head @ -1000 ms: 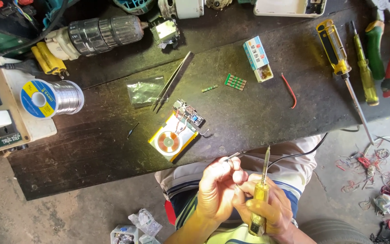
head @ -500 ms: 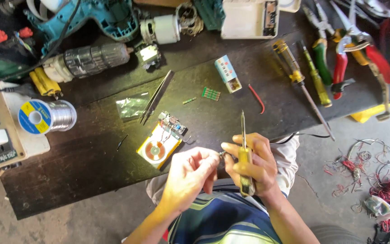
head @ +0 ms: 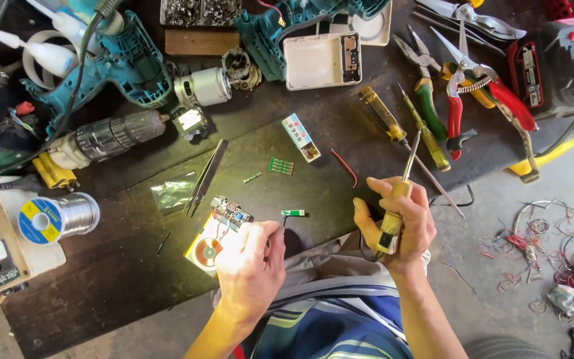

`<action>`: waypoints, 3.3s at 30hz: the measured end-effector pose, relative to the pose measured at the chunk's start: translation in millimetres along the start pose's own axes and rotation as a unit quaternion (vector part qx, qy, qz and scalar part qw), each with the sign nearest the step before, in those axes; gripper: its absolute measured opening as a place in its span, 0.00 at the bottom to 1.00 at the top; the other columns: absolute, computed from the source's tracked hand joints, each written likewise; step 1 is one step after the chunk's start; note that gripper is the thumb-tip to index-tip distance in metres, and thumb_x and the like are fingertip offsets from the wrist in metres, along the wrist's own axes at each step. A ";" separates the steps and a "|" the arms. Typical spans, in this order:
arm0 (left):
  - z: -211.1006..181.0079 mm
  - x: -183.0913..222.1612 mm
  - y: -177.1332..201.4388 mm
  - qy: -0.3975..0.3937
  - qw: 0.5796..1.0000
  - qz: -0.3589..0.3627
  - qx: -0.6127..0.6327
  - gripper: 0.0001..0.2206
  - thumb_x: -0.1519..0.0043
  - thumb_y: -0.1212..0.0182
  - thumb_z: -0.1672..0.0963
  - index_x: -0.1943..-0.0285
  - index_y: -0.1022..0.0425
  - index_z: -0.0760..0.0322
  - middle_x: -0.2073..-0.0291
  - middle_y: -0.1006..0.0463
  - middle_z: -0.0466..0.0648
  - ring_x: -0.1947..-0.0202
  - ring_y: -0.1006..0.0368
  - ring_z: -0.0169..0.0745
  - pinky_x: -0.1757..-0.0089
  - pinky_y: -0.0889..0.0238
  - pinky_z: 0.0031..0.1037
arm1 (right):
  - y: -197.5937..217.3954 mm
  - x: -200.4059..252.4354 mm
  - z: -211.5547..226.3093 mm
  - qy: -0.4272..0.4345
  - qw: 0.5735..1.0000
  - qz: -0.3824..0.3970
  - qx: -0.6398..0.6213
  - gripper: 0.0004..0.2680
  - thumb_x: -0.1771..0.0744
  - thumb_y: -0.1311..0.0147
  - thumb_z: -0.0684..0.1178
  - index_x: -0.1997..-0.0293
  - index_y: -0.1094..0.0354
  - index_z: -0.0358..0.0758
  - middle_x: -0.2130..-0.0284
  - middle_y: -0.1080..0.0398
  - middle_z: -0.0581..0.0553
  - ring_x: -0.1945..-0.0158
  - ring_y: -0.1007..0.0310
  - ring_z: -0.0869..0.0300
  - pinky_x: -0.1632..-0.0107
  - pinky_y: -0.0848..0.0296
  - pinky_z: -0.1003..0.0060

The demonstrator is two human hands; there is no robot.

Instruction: Soldering wires and small components onto a printed circuit board at a repair bench.

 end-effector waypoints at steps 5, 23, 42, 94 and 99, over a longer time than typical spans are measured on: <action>-12.5 -5.9 -0.8 -0.017 0.997 -0.014 -0.077 0.04 0.35 0.37 0.56 0.57 0.23 0.60 0.66 0.21 0.43 0.69 0.25 0.37 0.69 0.34 0.25 | -6.5 -8.5 0.4 -0.027 0.998 0.039 0.038 0.16 0.35 0.30 0.39 0.53 0.40 0.42 0.56 0.21 0.42 0.55 0.24 0.53 0.53 0.25 0.56; -75.5 -53.7 -52.4 -0.196 0.977 0.071 -0.049 0.10 0.35 0.52 0.64 0.49 0.26 0.73 0.60 0.31 0.51 0.62 0.37 0.49 0.63 0.43 0.36 | 14.2 20.5 -6.4 0.013 0.995 0.083 -0.049 0.15 0.35 0.34 0.41 0.51 0.41 0.43 0.52 0.27 0.30 0.50 0.23 0.47 0.47 0.22 0.56; -73.6 9.6 -61.7 -0.210 0.977 -0.002 0.040 0.10 0.35 0.51 0.65 0.52 0.23 0.75 0.57 0.27 0.56 0.56 0.29 0.54 0.57 0.33 0.39 | 35.9 44.9 -8.2 0.050 0.982 0.123 -0.137 0.14 0.36 0.36 0.41 0.56 0.44 0.43 0.59 0.23 0.32 0.53 0.23 0.42 0.49 0.21 0.51; -5.4 104.5 -25.7 0.377 0.708 0.061 0.594 0.02 0.39 0.38 0.64 0.60 0.23 0.74 0.72 0.24 0.51 0.72 0.28 0.35 0.64 0.29 0.25 | -13.0 51.0 79.4 -0.016 0.940 0.224 -0.255 0.10 0.33 0.42 0.42 0.63 0.43 0.51 0.70 0.27 0.49 0.70 0.31 0.57 0.61 0.30 0.60; -7.5 83.0 1.5 0.284 0.861 0.098 0.410 0.08 0.41 0.34 0.58 0.54 0.20 0.63 0.65 0.17 0.44 0.64 0.22 0.32 0.56 0.27 0.24 | -4.8 54.8 73.5 -0.041 0.939 0.252 -0.231 0.05 0.32 0.48 0.40 0.68 0.39 0.39 0.71 0.28 0.48 0.70 0.35 0.54 0.58 0.31 0.58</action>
Point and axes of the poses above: each hand's wrist, its own x-axis away from the middle knuckle, its own y-axis out of the back of the hand, z = x × y, the point moved 5 cm from there along -x, towards the middle knuckle
